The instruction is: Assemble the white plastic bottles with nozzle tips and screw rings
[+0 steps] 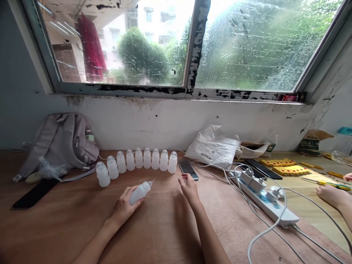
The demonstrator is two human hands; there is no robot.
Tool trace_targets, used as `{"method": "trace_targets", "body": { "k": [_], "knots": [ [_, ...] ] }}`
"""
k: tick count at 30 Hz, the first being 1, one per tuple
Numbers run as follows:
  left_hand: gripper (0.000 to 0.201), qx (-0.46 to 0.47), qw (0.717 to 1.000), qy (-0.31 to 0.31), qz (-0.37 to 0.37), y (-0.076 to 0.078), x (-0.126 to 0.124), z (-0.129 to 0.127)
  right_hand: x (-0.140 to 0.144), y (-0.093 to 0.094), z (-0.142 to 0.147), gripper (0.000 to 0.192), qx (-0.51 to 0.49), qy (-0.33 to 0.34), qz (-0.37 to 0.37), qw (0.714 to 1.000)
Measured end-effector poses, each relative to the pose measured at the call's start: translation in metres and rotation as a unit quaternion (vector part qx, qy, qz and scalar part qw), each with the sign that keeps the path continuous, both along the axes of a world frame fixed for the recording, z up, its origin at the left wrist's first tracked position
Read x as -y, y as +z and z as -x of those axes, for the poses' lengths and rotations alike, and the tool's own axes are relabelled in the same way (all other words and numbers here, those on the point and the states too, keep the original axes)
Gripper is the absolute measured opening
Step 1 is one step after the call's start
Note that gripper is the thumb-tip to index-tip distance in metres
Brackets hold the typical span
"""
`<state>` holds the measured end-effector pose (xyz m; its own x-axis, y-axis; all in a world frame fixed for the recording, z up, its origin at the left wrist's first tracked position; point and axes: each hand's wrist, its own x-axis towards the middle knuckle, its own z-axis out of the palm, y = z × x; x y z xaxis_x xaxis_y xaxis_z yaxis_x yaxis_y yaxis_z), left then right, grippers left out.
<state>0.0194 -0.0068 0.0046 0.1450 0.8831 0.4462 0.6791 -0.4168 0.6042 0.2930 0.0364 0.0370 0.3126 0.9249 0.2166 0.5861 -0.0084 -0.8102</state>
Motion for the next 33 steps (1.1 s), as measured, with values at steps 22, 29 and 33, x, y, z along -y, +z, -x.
{"method": "trace_targets", "body": {
  "k": [22, 29, 33],
  "knots": [
    [0.047, -0.031, 0.995, -0.070, -0.064, -0.002, 0.001, -0.001, 0.024, 0.004, 0.071, 0.033, -0.261, 0.262, 0.004, 0.929],
    [0.046, -0.046, 0.994, -0.058, -0.082, -0.003, 0.002, -0.002, 0.024, -0.003, 0.074, 0.033, -0.281, 0.268, 0.012, 0.921],
    [0.046, -0.064, 0.993, -0.059, -0.083, -0.001, 0.005, -0.002, 0.024, 0.000, 0.071, 0.032, -0.288, 0.279, 0.027, 0.916]
  ]
}}
